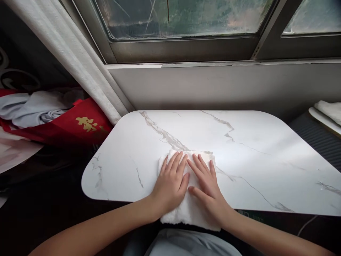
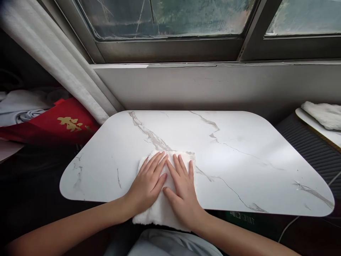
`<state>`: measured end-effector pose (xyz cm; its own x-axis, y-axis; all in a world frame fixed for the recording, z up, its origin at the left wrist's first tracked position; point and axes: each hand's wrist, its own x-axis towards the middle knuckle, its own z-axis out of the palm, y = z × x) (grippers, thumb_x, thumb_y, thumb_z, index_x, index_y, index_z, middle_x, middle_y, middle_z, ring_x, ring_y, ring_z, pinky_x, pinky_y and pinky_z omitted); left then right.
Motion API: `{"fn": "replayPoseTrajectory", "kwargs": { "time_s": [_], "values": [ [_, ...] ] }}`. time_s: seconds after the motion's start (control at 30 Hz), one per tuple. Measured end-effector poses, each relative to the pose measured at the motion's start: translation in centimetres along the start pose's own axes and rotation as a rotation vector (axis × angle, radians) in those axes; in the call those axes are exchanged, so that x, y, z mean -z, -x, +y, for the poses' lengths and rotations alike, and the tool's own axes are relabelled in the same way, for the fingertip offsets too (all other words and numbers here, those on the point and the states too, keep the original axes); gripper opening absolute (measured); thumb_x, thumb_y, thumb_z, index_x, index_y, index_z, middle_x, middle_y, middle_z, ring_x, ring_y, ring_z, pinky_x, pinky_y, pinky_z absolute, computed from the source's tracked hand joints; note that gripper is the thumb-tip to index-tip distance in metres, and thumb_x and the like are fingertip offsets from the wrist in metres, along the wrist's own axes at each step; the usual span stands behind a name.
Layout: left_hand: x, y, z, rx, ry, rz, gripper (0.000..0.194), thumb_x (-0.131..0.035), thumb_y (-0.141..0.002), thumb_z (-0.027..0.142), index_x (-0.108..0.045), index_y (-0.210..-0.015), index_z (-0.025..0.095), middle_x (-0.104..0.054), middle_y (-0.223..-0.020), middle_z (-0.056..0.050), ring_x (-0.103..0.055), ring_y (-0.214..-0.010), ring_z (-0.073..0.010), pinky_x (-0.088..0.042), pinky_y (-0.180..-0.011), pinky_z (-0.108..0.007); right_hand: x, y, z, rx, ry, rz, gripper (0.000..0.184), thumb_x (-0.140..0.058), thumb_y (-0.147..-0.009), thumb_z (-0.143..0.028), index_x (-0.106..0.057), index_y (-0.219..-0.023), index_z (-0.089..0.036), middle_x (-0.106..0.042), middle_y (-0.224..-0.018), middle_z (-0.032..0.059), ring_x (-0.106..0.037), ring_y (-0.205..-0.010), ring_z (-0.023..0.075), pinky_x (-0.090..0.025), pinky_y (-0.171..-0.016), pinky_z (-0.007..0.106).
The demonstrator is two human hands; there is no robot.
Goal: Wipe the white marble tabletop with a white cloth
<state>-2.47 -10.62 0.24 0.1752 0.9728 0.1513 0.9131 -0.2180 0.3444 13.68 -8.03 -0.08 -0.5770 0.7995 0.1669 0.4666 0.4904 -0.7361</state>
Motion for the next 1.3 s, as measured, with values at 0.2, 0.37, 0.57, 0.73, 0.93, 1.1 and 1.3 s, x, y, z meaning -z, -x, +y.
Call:
{"fn": "replayPoseTrajectory", "kwargs": {
  "time_s": [0.2, 0.37, 0.57, 0.73, 0.93, 1.1, 1.3],
  "values": [
    [1.7, 1.1, -2.4, 0.091, 0.042, -0.061, 0.048, -0.028, -0.098, 0.03, -0.034, -0.144, 0.019, -0.036, -0.151, -0.007, -0.026, -0.141, -0.0222, -0.023, -0.116, -0.048, -1.8, -1.3, -2.3, -0.081, -0.143, -0.131, 0.068, -0.044, -0.086, -0.025, -0.024, -0.15, -0.027, -0.013, -0.158, -0.0004, -0.001, -0.145, 0.0194, 0.004, -0.116, 0.053],
    [2.1, -3.3, -6.0, 0.14, 0.015, 0.01, 0.047, -0.024, -0.097, 0.027, -0.041, -0.139, 0.019, -0.044, -0.146, -0.006, -0.033, -0.138, -0.0195, -0.019, -0.117, -0.044, -2.7, -7.3, -1.8, -0.037, 0.117, -0.178, 0.066, -0.039, -0.087, -0.028, -0.025, -0.15, -0.013, -0.014, -0.158, 0.0081, -0.002, -0.145, 0.0205, 0.002, -0.117, 0.05],
    [1.5, -12.9, -10.9, 0.175, -0.003, 0.116, 0.045, -0.032, -0.095, 0.026, -0.048, -0.135, 0.015, -0.048, -0.143, -0.008, -0.038, -0.134, -0.0205, -0.023, -0.115, -0.039, -2.6, -17.2, 1.6, 0.047, 0.501, -0.01, 0.059, -0.027, -0.092, -0.025, -0.031, -0.145, 0.0, -0.027, -0.154, 0.0171, -0.017, -0.144, 0.0257, -0.008, -0.117, 0.045],
    [1.6, -19.9, -13.9, 0.177, 0.04, 0.162, 0.041, -0.033, -0.095, 0.025, -0.055, -0.128, 0.016, -0.054, -0.138, -0.007, -0.044, -0.129, -0.0209, -0.029, -0.11, -0.037, -2.6, -23.8, 3.7, -0.003, 0.627, 0.103, 0.057, -0.028, -0.092, -0.023, -0.037, -0.142, 0.001, -0.034, -0.15, 0.0209, -0.025, -0.141, 0.0293, -0.016, -0.113, 0.048],
    [2.4, -23.5, -17.3, 0.119, 0.058, 0.181, 0.035, -0.034, -0.094, 0.022, -0.064, -0.112, 0.019, -0.064, -0.124, -0.006, -0.055, -0.114, -0.023, -0.039, -0.099, -0.035, -3.8, -28.5, 4.4, -0.024, 0.638, 0.197, 0.056, -0.028, -0.09, -0.021, -0.04, -0.139, 0.003, -0.038, -0.146, 0.0233, -0.029, -0.138, 0.0327, -0.017, -0.111, 0.05],
    [3.3, -22.9, -19.6, 0.137, 0.034, 0.229, 0.035, -0.033, -0.095, 0.021, -0.066, -0.105, 0.019, -0.068, -0.114, -0.007, -0.058, -0.107, -0.0231, -0.042, -0.095, -0.035, -5.1, -30.4, 3.4, 0.04, 0.631, 0.172, 0.055, -0.027, -0.09, -0.02, -0.042, -0.137, 0.002, -0.041, -0.145, 0.0224, -0.031, -0.136, 0.0313, -0.018, -0.112, 0.047],
    [4.0, -19.0, -21.5, 0.176, 0.026, 0.242, 0.038, -0.034, -0.094, 0.023, -0.06, -0.121, 0.012, -0.06, -0.13, -0.009, -0.051, -0.122, -0.0207, -0.034, -0.106, -0.034, -7.7, -28.5, 0.2, 0.052, 0.587, 0.129, 0.055, -0.028, -0.092, -0.022, -0.038, -0.14, 0.003, -0.037, -0.147, 0.0235, -0.027, -0.139, 0.0308, -0.014, -0.113, 0.048]
  ]
}}
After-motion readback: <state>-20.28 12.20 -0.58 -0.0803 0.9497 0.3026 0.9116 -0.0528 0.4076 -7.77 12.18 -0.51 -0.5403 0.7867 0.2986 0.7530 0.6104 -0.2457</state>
